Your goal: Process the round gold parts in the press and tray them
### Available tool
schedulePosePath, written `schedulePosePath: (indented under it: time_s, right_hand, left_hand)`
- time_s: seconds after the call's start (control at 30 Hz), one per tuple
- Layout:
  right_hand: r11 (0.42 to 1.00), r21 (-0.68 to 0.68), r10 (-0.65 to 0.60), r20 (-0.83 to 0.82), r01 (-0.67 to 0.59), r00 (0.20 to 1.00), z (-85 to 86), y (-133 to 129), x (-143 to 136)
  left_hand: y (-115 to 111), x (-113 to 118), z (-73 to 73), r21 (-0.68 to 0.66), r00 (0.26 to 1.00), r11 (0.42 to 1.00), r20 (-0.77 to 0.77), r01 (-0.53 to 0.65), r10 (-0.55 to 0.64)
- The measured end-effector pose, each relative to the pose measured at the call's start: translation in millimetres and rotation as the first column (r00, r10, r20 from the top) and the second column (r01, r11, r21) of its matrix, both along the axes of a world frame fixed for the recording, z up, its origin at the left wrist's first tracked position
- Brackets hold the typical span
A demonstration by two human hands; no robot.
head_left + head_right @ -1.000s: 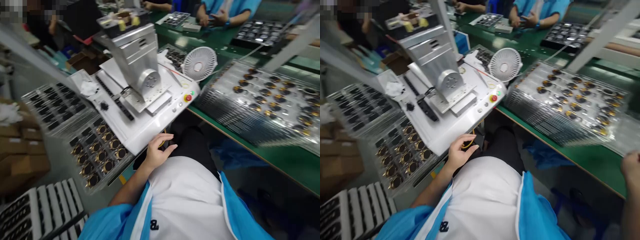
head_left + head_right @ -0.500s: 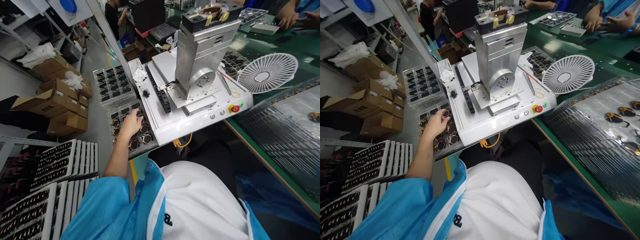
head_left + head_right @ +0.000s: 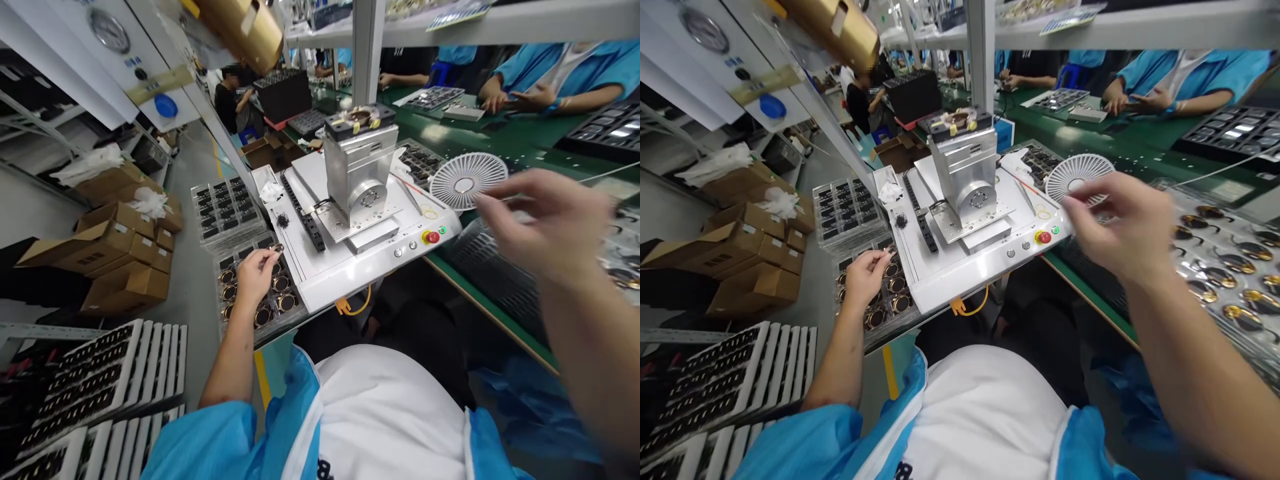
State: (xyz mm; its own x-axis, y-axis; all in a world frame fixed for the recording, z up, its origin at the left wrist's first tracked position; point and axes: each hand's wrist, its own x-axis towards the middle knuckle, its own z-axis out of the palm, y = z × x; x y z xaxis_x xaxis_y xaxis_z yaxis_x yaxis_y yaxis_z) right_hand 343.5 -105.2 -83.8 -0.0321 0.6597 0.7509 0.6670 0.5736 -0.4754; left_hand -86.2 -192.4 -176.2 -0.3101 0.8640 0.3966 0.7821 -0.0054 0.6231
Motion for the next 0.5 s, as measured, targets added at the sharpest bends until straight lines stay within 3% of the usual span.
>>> schedulePosePath:
  time_s: [0.1,0.2,0.27,0.4,0.5]
  right_hand:
    - [0.969,0.083,0.226,0.075,-0.232,0.971,35.1,46,-48]
    - [0.946,0.058,0.305,0.186,-0.320,0.934,74.3,94,-91]
    - [0.927,-0.029,0.370,0.227,-0.373,0.901,92.6,118,-107]
    - [0.823,-0.271,0.544,0.125,-0.499,0.830,106.2,152,-117]
    - [0.745,-0.365,0.619,0.064,-0.559,0.783,111.1,167,-119]
  left_hand:
    - [-21,9,13.9,0.133,0.994,0.985,-0.002,0.108,-0.109]
    - [-43,12,23.9,0.225,0.986,0.960,-0.034,0.167,-0.164]
    - [-57,11,28.5,0.277,0.985,0.945,-0.039,0.173,-0.168]
    - [-70,10,36.3,0.345,0.977,0.918,0.011,0.196,-0.213]
    - [-61,15,45.6,0.375,0.963,0.898,0.050,0.228,-0.265]
